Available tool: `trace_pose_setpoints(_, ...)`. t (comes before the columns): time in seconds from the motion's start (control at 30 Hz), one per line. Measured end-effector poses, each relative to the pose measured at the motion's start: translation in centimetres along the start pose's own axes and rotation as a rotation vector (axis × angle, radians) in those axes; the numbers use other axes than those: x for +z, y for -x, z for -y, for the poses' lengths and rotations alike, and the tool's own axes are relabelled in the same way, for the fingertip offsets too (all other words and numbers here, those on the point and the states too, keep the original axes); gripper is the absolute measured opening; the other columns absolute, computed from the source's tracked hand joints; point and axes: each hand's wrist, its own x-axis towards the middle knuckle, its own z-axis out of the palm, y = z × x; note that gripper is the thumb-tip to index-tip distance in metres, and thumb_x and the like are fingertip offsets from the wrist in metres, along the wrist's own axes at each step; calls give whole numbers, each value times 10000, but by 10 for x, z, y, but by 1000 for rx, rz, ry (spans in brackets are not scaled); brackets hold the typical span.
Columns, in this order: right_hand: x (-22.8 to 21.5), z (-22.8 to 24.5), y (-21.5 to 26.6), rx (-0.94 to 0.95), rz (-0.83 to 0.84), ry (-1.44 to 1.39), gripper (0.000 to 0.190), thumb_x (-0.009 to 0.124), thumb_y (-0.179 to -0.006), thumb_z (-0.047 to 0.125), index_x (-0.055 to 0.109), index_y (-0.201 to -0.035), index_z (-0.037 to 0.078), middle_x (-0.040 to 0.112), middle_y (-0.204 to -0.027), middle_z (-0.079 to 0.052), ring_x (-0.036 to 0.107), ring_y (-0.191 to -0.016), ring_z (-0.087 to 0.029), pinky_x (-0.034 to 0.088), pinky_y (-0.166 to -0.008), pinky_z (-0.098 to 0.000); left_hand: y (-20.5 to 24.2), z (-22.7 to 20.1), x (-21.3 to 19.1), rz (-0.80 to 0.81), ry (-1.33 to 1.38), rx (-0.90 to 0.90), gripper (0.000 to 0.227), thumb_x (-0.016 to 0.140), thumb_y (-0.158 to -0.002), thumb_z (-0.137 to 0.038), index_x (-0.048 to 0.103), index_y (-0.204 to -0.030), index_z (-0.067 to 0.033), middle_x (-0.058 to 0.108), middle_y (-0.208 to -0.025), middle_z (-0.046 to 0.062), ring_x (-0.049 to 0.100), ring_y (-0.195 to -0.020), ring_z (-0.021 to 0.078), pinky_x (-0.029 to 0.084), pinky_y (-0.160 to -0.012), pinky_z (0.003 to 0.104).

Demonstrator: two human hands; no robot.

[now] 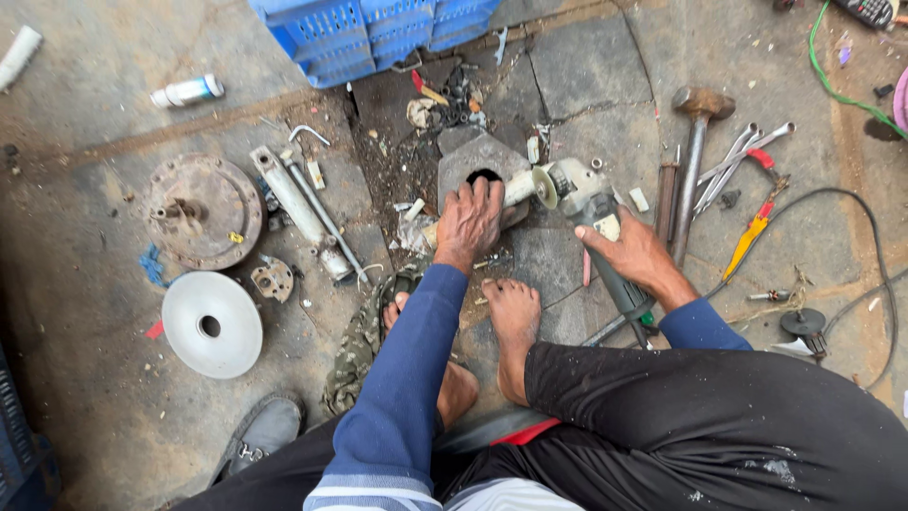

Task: The person sits on the floor in a cluttered workshop and uses an angle grinder to smooth a cylindrical metal part. They hold the part with one hand and operate the grinder with the other, rotating the part to grind different sections.

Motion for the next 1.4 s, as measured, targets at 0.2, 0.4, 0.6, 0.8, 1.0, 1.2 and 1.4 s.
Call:
trace_pose_setpoints(0.2, -2, 7, 5, 18, 31, -95, 866, 675, -816, 641, 574, -1332, -47, 721, -1029, -302, 745, -947, -391, 571, -832, -475, 0, -2, -7, 14, 14, -5, 468, 622, -946, -516, 596, -1088, -71, 599, -955, 106, 638, -827, 278, 531, -649, 434)
trace_pose_setpoints(0.4, -4, 13, 7, 114, 74, -97, 852, 674, -804, 625, 580, -1334, -35, 729, -1039, -322, 768, -942, -417, 586, -848, -493, 2, -1, -5, 10, 25, -5, 485, 616, -953, -524, 600, -1122, -70, 598, -985, 111, 642, -844, 284, 532, -653, 439)
trace_pose_setpoints(0.6, 0, 3, 4, 9, 35, -84, 904, 689, -817, 642, 546, -1357, -69, 697, -1095, -344, 714, -1038, -432, 549, -911, -492, 1, 0, -4, 32, 24, -7, 500, 607, -958, -532, 599, -1141, -67, 600, -999, 118, 645, -852, 289, 534, -662, 444)
trace_pose_setpoints(0.8, 3, 0, 3, -3, 21, -108, 902, 693, -808, 644, 556, -1345, -67, 700, -1097, -339, 712, -1043, -430, 549, -907, -492, 1, -1, -5, 57, 16, -15, 498, 602, -965, -527, 601, -1153, -66, 603, -1003, 123, 650, -872, 294, 540, -685, 445)
trace_pose_setpoints(1.0, 1, 6, 7, 27, 21, -114, 847, 687, -788, 637, 596, -1309, -24, 730, -1038, -301, 739, -979, -403, 567, -858, -483, 1, -2, -3, 27, 25, -13, 504, 590, -965, -535, 604, -1154, -68, 612, -1017, 126, 655, -877, 294, 546, -683, 445)
trace_pose_setpoints(1.2, 3, 5, 8, 43, 24, -93, 863, 694, -796, 642, 576, -1334, -23, 725, -1025, -305, 740, -961, -405, 573, -845, -496, 1, -1, -1, 57, 7, -8, 523, 580, -977, -542, 602, -1174, -58, 614, -1013, 133, 654, -856, 286, 545, -661, 443)
trace_pose_setpoints(1.4, 6, 3, 6, 42, 21, -90, 931, 709, -819, 646, 528, -1381, -74, 694, -1079, -347, 725, -1012, -420, 567, -881, -495, 2, -1, 1, 43, 15, -10, 518, 583, -970, -540, 600, -1171, -63, 616, -1021, 133, 655, -872, 294, 546, -677, 451)
